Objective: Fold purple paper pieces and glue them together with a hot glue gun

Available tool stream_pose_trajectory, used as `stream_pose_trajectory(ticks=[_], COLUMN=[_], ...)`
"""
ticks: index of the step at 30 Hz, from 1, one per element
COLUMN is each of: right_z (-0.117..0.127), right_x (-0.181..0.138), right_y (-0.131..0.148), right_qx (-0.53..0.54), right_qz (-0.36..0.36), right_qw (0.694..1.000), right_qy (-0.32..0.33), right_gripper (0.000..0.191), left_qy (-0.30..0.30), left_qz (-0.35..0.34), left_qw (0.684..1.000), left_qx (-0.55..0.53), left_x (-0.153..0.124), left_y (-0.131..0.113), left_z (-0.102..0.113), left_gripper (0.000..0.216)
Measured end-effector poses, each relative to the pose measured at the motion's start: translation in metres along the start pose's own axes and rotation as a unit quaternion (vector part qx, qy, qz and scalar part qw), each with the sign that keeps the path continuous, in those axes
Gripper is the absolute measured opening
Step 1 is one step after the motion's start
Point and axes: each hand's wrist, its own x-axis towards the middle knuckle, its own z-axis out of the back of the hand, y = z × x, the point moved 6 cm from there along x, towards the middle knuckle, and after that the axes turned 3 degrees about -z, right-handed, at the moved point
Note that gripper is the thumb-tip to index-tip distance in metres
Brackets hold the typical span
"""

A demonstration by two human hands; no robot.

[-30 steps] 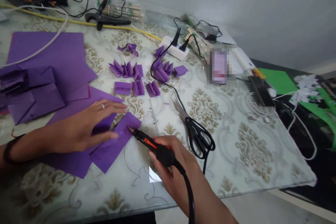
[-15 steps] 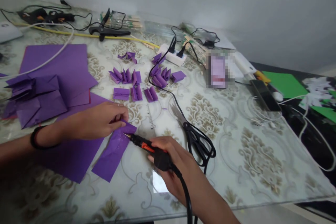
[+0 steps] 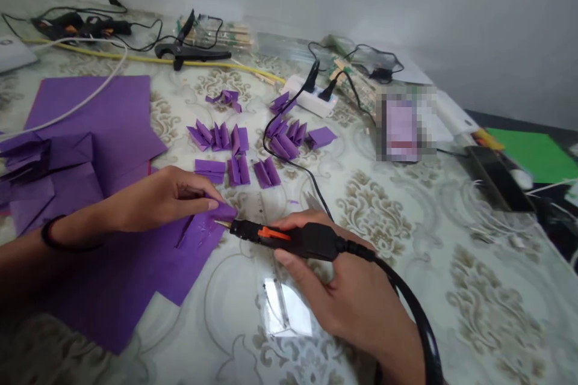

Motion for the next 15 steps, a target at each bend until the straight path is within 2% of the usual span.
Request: stream_pose_trajectory(ticks=[3,7,12,15], right_z=[-0.007,-0.01,-0.015,-0.019], right_x=[-0.001,0.0,0.002,0.003], right_y=[-0.004,-0.009,-0.014,-0.013], right_qx=[0.001,0.021,0.032,0.035], right_qz=[-0.003,-0.019,-0.022,-0.018], right_qw=[1.0,1.0,0.999,0.999], right_qy=[0.011,-0.009,0.0,0.009], right_gripper=[0.016,0.016,0.017,0.018], left_qy=[-0.016,-0.052,-0.073,-0.07], left_qz=[0.006,0.015,-0.046,-0.037], left_qw=[1.0,0.998,0.992,0.991], left_qx=[-0.011,-0.014,0.086,0.113], left_x=[0.0,0.0,0.002,0.004], left_y=[0.0,0.002,-0.008,-0.008], left_z=[0.0,0.002,0.001,0.001], left_gripper=[0.024,0.024,0.018,0.016])
